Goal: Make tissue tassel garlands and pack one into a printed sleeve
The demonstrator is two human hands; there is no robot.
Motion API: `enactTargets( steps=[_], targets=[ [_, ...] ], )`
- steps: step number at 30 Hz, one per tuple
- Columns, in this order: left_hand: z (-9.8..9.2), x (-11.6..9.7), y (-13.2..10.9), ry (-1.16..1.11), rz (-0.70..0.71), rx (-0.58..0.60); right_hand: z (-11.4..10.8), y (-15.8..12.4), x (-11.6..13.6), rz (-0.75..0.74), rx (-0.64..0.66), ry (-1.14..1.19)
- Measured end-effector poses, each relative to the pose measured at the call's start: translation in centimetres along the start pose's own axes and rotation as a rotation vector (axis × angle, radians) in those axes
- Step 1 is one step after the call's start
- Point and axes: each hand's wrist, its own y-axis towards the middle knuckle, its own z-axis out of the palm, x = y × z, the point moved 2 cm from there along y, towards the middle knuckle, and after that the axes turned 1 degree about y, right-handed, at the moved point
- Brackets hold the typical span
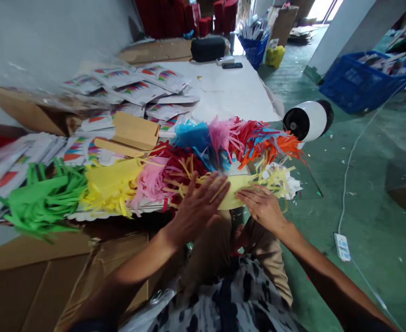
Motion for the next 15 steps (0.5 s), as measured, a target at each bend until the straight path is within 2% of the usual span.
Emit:
enactTargets(
  steps=[2,3,6,9,11,15],
  targets=[
    [2.0,-1.1,0.5,-0.103,0.112,0.028,-0.4,-0.4,0.2,0.008,0.012,0.004],
    [3.0,-1.2,0.7,-0.15,0.123,0.023,-0.7,-0.5,0.3,0.019,0.022,0.009],
    [4.7,-0.3,0.8,-0.265,0.032,-0.038,-1.6,-0.3,0.1,0.109,0.07,0.047],
    [4.5,1.1,0.8,-0.402,-0.093,-0.076,-2.2,0.6,-0.7,0.296,0.087,0.135],
    [3.9,1.9,1.0,-0.495,-0.218,-0.052,-2.3,1.4,-1.2,0.434,0.096,0.162],
    [3.2,3.1,2.4,-0.58,-0.519,0.044,-2.2,3.0,-1.3,0.606,0.168,-0.016]
  ],
)
